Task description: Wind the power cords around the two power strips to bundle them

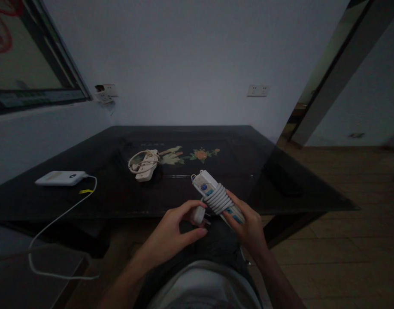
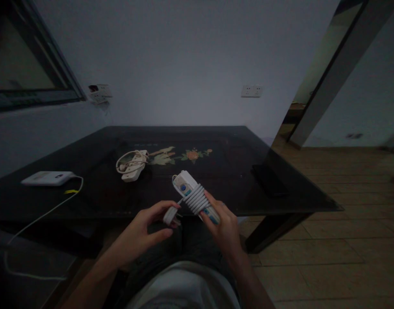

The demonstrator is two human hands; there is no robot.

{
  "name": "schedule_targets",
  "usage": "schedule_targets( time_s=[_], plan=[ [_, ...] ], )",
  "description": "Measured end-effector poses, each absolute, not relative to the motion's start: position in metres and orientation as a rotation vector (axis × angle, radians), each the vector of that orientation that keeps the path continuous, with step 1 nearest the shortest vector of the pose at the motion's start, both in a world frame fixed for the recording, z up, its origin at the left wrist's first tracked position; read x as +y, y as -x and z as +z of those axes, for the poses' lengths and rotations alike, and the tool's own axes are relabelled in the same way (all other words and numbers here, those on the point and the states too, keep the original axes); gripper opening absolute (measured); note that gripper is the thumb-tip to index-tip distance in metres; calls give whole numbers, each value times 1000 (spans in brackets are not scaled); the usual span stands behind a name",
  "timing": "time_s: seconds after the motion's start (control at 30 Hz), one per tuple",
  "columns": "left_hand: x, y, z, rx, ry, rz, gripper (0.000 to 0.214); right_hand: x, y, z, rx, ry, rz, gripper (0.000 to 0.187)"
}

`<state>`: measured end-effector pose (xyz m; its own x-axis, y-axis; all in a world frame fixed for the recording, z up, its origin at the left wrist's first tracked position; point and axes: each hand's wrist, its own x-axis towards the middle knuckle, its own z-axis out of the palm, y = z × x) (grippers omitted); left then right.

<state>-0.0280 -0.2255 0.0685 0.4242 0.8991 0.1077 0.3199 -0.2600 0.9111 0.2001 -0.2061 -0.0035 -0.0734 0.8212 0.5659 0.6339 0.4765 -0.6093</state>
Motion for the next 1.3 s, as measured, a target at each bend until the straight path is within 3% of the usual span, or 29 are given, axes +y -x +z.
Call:
schedule_targets(
  time_s=[0.1,0.3,0.5,0.7,0.87,1.3],
  plan=[
    [-213,29,71,991,-1791,751,56,-210,-199,-6,-1861,1244,252,49],
    [-189,34,72,1054,-2021,683,28,-216,-193,-5,-2037,1242,278,53],
    [-173,39,73,1183,-2482,723,20,-218,-192,-4,-2175,1267,162,54],
    [-166,35,57,1162,-2464,805,17,-220,-193,-7,-2225,1272,26,52],
    [-169,34,41,1160,-2266,1001,31,-222,-193,-6,-2192,1292,-78,47],
    [-183,35,41,1359,-2492,1235,32,-221,-181,-2,-2150,1389,-159,48]
  ],
)
